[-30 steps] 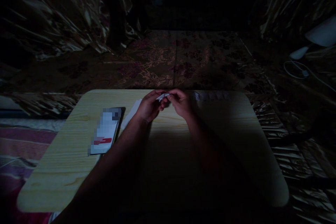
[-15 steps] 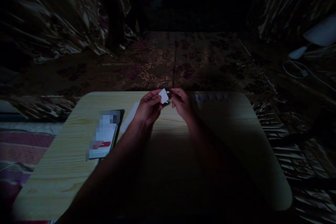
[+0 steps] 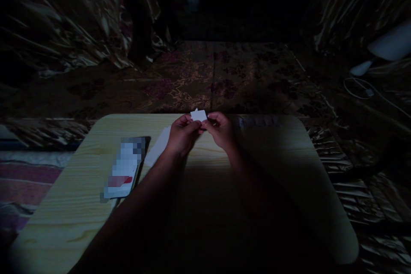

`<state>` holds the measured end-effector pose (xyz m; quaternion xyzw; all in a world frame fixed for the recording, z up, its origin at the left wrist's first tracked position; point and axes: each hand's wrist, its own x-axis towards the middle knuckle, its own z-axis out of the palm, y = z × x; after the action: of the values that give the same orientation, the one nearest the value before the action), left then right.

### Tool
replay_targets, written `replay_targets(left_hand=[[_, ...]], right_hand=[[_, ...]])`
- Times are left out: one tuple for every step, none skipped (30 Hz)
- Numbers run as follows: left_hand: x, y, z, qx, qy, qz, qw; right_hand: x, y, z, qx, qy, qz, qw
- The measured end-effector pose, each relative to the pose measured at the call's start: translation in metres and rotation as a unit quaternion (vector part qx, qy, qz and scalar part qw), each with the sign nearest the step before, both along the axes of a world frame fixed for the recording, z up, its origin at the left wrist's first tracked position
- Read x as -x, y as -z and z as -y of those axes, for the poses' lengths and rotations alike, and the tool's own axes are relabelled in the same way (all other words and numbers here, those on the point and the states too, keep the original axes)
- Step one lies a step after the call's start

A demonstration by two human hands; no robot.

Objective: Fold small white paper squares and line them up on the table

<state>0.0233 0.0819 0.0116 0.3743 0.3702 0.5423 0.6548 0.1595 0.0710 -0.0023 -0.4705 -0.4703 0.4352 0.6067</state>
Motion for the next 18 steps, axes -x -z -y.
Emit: replay_targets(left_hand=[[0.000,0.002,0.000,-0.005,0.008,-0.009,1.000],[-0.001,0.003,-0.001,-0.010,0.013,-0.019,1.000],[-0.001,0.005,-0.001,-0.017,0.019,-0.028,0.999],[-0.001,0.006,-0.002,-0.028,0.014,-0.035,0.999],[0.000,0.007,-0.002,-0.041,0.001,-0.041,0.998],[0.001,0.008,-0.003,-0.052,-0.016,-0.045,0.997],[0.002,0.008,-0.004,-0.062,-0.035,-0.052,0.996],[0.003,0.008,-0.005,-0.072,-0.053,-0.059,0.994],[0.005,0.009,-0.005,-0.082,-0.065,-0.066,0.992],[0.006,0.009,-0.006,-0.090,-0.070,-0.075,0.991],[0.007,0.009,-0.006,-0.095,-0.070,-0.084,0.989],[0.008,0.009,-0.006,-0.097,-0.066,-0.094,0.989],[0.009,0.009,-0.005,-0.098,-0.060,-0.102,0.988],[0.009,0.009,-0.005,-0.100,-0.056,-0.107,0.988],[0.009,0.009,-0.004,-0.102,-0.052,-0.112,0.987],[0.009,0.009,-0.004,-0.105,-0.048,-0.115,0.987],[0.009,0.009,-0.003,-0.108,-0.045,-0.119,0.986],[0.009,0.010,-0.003,-0.109,-0.043,-0.123,0.985]], right_hand=[[0.000,0.000,0.000,-0.001,0.005,0.007,1.000],[-0.001,0.000,0.000,-0.002,0.012,0.014,1.000],[-0.001,0.000,0.000,-0.003,0.021,0.023,1.000],[-0.001,-0.001,0.001,-0.006,0.026,0.030,0.999],[-0.001,-0.001,0.001,-0.008,0.031,0.035,0.999],[-0.001,-0.001,0.002,-0.007,0.030,0.037,0.999],[-0.001,-0.002,0.002,-0.006,0.024,0.041,0.999],[0.000,-0.002,0.002,-0.002,0.017,0.045,0.999],[0.000,-0.001,0.002,0.003,0.010,0.050,0.999],[0.001,-0.001,0.003,0.009,0.003,0.056,0.998],[0.001,-0.001,0.003,0.014,-0.001,0.060,0.998],[0.002,-0.001,0.002,0.018,-0.002,0.061,0.998],[0.002,0.000,0.002,0.020,-0.002,0.058,0.998],[0.003,0.000,0.002,0.020,0.001,0.052,0.998],[0.003,0.000,0.002,0.017,0.003,0.045,0.999],[0.003,0.000,0.002,0.011,0.005,0.039,0.999],[0.003,0.001,0.002,0.005,0.006,0.036,0.999],[0.003,0.002,0.002,-0.002,0.004,0.038,0.999]])
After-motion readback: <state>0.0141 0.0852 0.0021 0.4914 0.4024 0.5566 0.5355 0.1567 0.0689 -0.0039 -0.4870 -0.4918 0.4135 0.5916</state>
